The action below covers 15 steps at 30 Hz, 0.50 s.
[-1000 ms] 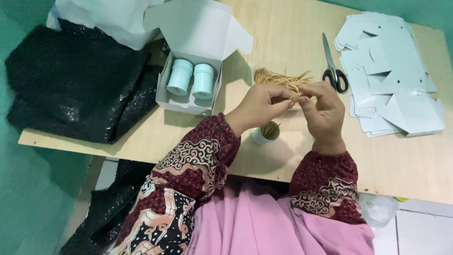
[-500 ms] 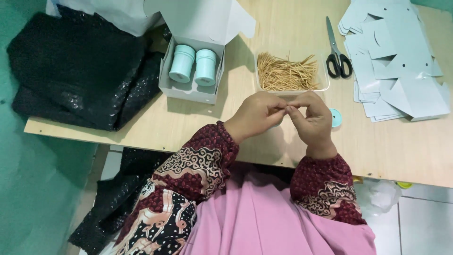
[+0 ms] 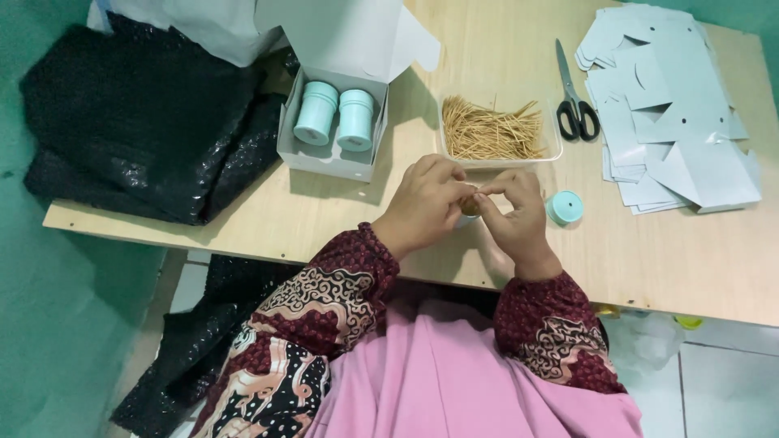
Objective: The person sits at a table and repeatedly picks up toothpicks from a clear plastic container, separating them by hand, and placing them into a small cylindrical container. The process is repetitive and continues throughout the clip.
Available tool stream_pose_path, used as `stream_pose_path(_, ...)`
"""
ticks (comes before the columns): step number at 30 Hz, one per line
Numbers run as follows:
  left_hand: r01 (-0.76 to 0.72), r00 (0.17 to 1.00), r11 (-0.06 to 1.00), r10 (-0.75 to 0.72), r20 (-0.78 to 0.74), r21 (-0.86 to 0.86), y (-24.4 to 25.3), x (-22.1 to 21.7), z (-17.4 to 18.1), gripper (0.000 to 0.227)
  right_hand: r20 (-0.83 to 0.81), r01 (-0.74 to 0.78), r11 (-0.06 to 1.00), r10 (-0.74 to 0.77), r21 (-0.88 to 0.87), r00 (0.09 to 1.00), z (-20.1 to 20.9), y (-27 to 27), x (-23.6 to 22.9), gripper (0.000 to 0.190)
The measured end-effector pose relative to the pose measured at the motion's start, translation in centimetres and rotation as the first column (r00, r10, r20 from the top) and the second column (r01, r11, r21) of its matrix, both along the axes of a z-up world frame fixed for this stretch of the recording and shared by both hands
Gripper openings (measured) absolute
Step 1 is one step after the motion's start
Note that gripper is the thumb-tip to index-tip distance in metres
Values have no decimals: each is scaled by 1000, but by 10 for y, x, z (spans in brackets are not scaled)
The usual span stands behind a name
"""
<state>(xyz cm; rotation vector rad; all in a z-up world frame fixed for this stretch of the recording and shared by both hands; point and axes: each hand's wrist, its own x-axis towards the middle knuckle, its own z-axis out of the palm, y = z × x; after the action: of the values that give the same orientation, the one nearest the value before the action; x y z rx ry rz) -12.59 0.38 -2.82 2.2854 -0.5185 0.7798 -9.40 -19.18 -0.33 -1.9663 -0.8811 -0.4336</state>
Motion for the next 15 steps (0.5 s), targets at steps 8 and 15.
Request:
stream_pose_path(8, -11, 998, 1000, 10, 62, 18, 8, 23, 25, 25, 134, 47, 992, -31, -117, 990, 32, -9, 35, 17)
stream_pose_path(15, 35, 993, 999, -36, 108, 14, -18, 129, -1, 15, 151, 287, 632, -261, -720, 954, 7, -5, 145, 18)
